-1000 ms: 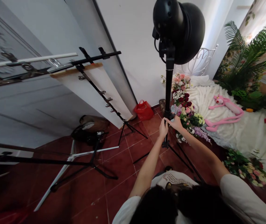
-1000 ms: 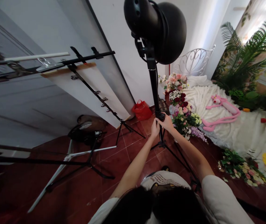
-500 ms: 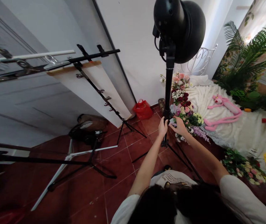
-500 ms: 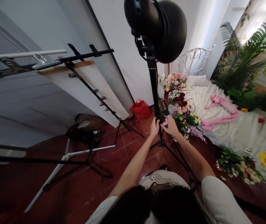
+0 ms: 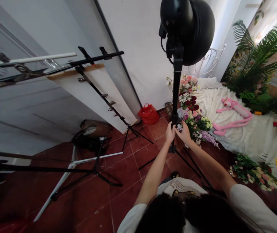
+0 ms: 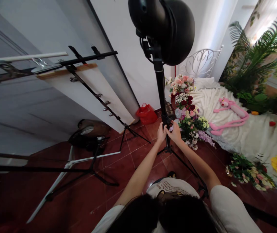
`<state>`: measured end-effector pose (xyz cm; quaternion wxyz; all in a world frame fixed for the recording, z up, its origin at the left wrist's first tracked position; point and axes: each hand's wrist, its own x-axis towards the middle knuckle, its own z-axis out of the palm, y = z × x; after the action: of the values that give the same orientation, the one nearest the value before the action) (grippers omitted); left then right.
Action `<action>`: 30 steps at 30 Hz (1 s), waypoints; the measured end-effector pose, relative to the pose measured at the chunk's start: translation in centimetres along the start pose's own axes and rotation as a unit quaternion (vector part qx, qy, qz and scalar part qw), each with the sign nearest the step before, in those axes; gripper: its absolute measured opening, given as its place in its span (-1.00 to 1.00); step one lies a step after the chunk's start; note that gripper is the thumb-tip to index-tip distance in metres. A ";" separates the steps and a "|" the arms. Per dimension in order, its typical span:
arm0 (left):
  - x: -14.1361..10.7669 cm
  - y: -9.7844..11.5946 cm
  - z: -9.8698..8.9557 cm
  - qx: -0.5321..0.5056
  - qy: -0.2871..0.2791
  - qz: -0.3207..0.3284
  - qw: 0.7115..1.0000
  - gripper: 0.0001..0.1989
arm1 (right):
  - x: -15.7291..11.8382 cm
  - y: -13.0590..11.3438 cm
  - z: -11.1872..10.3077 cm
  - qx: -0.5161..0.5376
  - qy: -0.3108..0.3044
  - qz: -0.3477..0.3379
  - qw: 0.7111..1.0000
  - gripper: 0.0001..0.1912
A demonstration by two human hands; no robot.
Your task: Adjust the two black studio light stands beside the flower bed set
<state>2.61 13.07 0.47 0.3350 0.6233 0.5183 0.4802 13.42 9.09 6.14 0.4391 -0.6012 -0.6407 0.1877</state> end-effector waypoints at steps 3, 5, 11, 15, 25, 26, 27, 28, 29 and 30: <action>-0.1 0.3 -0.1 -0.006 -0.001 0.002 1.000 -0.54 | 3.3 -2.8 0.2 0.027 -0.047 0.065 0.996 -0.48; -0.1 0.6 -0.1 -0.010 -0.003 -0.004 1.000 -0.56 | 4.4 -3.9 0.1 0.043 -0.053 0.075 0.995 -0.53; -0.1 1.0 -0.4 -0.030 -0.015 -0.002 0.999 -0.56 | 4.3 -4.8 -0.3 0.076 -0.022 0.067 0.995 -0.54; -0.2 0.8 -0.5 -0.020 -0.009 -0.004 1.000 -0.52 | 5.8 -6.3 -1.5 0.105 0.013 0.037 0.994 -0.49; -0.1 0.5 0.1 0.026 0.016 0.002 1.000 -0.49 | 10.8 -8.7 -5.1 0.188 0.020 -0.106 0.976 -0.37; -0.1 0.5 0.1 0.033 0.018 0.002 0.999 -0.49 | 10.5 -7.7 -5.2 0.193 0.001 -0.113 0.975 -0.37; -0.1 0.6 0.1 0.039 0.019 0.003 0.999 -0.50 | 10.0 -6.4 -5.2 0.194 -0.024 -0.117 0.974 -0.39; -0.1 0.6 0.0 0.043 0.018 0.006 0.999 -0.50 | 9.4 -4.9 -5.1 0.184 -0.053 -0.120 0.974 -0.42; -0.1 0.7 0.0 0.045 0.016 0.011 0.999 -0.51 | 8.7 -3.2 -5.0 0.163 -0.081 -0.119 0.976 -0.47; -0.1 0.8 -0.1 0.047 0.013 0.015 0.999 -0.52 | 7.8 -1.4 -4.8 0.123 -0.109 -0.118 0.979 -0.53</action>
<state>2.78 12.80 1.17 0.2910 0.6396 0.5356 0.4683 17.22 14.71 12.49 0.4560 -0.4389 -0.7231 0.2766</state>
